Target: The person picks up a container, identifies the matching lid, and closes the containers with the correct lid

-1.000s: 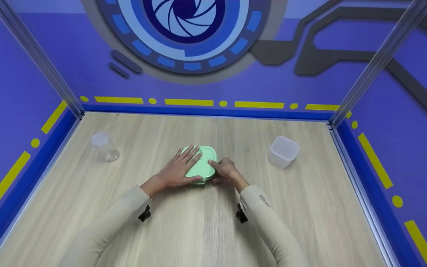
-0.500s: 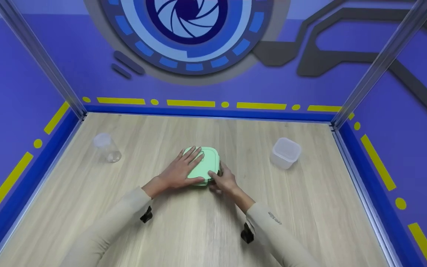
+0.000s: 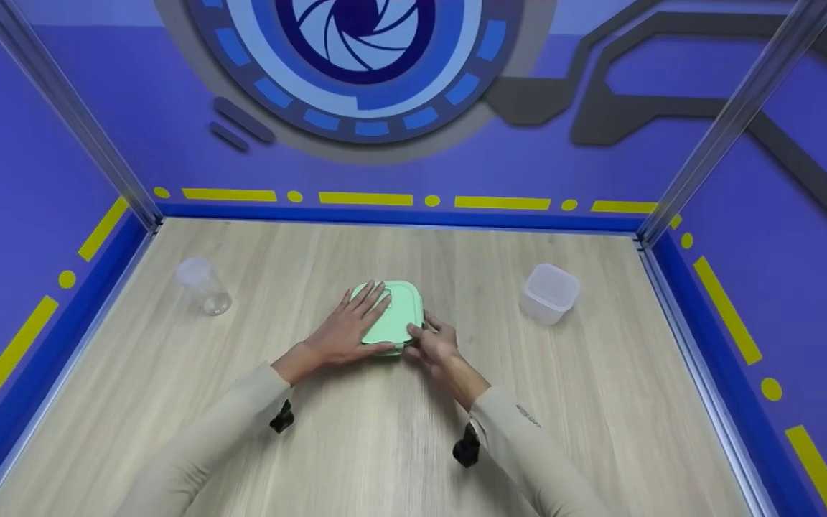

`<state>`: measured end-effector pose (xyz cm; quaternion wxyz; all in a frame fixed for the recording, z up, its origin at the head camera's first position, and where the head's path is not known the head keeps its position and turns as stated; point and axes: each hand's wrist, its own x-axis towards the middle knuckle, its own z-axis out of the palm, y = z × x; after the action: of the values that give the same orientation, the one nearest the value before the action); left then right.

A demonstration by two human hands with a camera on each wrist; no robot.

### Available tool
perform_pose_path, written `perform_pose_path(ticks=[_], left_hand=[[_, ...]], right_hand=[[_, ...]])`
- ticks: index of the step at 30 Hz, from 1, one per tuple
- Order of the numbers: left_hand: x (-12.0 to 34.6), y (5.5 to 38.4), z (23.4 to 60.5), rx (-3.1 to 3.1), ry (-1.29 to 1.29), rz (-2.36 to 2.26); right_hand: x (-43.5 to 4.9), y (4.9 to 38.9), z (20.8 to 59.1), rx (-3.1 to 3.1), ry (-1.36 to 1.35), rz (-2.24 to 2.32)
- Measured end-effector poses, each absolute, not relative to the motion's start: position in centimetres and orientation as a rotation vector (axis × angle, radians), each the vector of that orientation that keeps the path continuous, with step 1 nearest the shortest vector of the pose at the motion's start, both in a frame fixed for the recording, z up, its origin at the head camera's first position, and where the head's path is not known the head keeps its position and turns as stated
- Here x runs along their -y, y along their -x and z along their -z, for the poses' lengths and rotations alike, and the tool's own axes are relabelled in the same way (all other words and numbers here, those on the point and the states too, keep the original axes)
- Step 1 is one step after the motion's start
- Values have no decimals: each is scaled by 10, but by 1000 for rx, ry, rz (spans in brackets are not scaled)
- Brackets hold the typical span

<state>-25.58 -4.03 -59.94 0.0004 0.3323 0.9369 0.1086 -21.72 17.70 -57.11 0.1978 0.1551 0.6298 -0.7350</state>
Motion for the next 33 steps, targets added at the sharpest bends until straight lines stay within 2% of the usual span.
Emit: perform_pose_path(ticks=[14,33], left_hand=[[67,259,582,-2881,-1046,-467],[144,232,604,-3032,-935,-393]], right_hand=[[-171,251,569,-1789,-391,2017],[-180,305,565,-1842,-542,2015]])
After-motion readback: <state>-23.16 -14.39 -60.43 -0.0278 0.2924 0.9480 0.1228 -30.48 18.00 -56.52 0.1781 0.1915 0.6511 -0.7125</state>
